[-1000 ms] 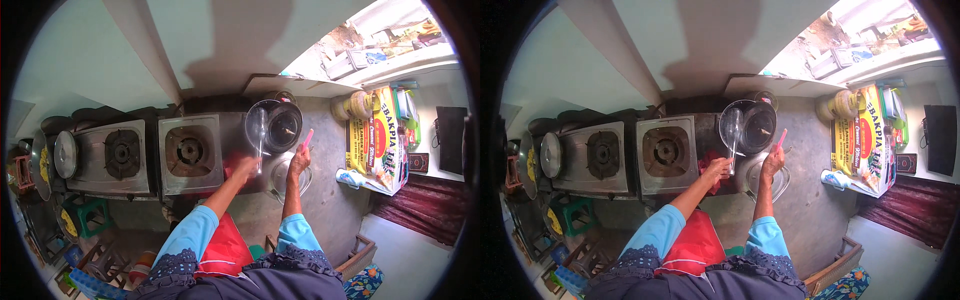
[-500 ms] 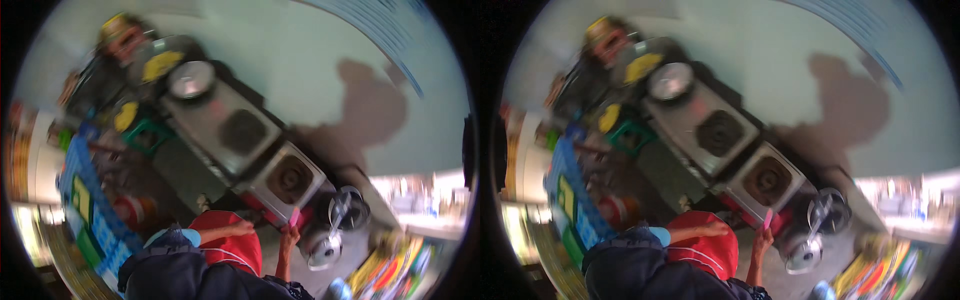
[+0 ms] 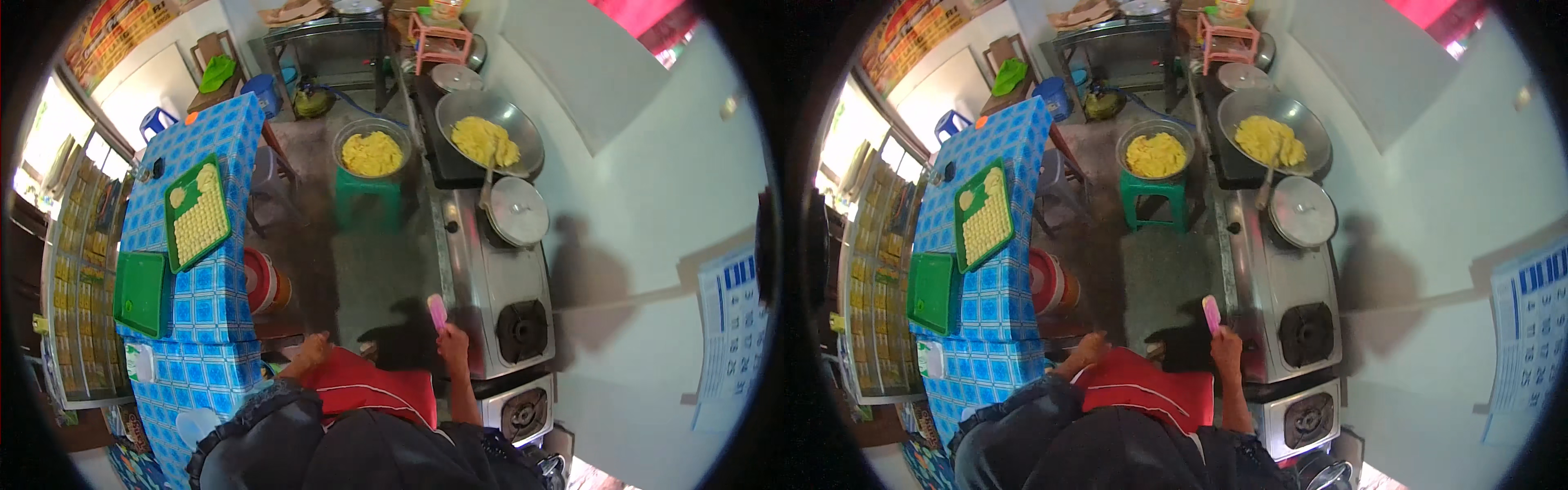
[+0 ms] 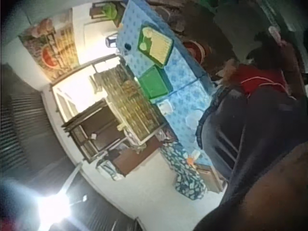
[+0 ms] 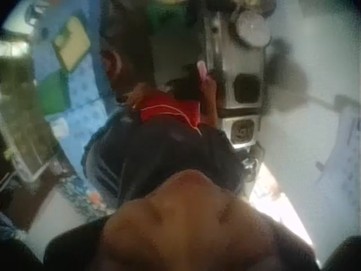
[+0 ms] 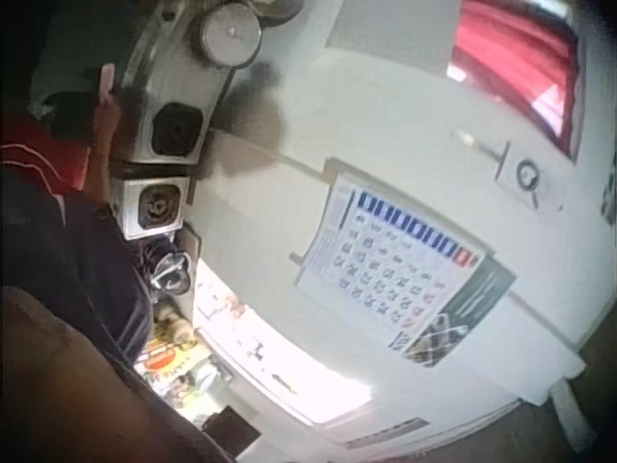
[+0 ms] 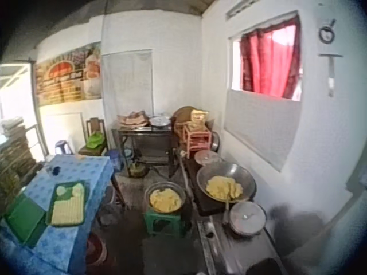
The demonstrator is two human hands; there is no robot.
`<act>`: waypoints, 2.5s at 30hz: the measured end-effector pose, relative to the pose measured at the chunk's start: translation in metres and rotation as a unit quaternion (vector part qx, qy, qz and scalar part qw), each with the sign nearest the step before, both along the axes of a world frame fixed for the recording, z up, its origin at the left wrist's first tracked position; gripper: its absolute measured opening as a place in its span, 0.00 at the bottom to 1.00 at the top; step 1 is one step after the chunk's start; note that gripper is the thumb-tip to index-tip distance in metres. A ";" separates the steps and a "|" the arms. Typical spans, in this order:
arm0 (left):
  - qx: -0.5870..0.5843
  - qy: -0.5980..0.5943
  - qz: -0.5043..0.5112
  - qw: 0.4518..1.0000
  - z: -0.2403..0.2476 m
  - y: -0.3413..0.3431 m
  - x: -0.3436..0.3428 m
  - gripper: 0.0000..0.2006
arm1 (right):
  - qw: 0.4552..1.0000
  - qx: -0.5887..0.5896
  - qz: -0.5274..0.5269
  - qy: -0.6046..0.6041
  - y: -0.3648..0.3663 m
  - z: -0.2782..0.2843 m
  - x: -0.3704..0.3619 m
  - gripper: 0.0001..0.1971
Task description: The person scrapes yellow dough from a plastic bowl into a metal wok using a spatula and wipes the remaining dough from the interior of the bowl.
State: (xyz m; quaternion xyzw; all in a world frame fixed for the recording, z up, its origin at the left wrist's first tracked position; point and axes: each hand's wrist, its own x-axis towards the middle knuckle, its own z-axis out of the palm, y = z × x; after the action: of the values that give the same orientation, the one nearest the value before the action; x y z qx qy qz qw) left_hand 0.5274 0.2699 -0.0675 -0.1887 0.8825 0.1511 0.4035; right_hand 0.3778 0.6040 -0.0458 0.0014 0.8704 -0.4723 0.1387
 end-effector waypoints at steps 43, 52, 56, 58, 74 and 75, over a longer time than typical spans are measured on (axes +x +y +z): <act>0.080 0.452 0.403 0.792 -0.174 -0.286 -0.601 0.22 | 0.934 0.297 0.192 0.051 -0.463 -0.154 -0.630 0.37; 0.081 0.462 0.412 0.781 -0.173 -0.290 -0.601 0.22 | 0.804 0.175 0.535 0.192 -0.523 -0.158 -0.668 0.27; 0.113 0.449 0.426 0.778 -0.170 -0.290 -0.603 0.26 | 0.720 0.232 0.647 0.090 -0.548 -0.154 -0.669 0.14; 0.116 0.436 0.424 0.785 -0.168 -0.289 -0.604 0.26 | 0.695 0.188 0.682 0.126 -0.556 -0.147 -0.660 0.13; 0.308 0.487 0.545 0.610 -0.175 -0.290 -0.604 0.26 | 0.473 0.263 0.671 0.507 -0.557 -0.105 -0.635 0.07; 0.265 0.496 0.510 0.650 -0.175 -0.291 -0.603 0.26 | 0.406 0.386 0.605 0.566 -0.558 -0.110 -0.641 0.06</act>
State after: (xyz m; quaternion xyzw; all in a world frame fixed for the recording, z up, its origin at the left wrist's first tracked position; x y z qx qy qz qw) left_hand -0.0758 -0.0215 -0.2426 -0.3912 0.6379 0.6316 -0.2027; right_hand -0.2633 0.0465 -0.1556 -0.7396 0.6152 0.2274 -0.1508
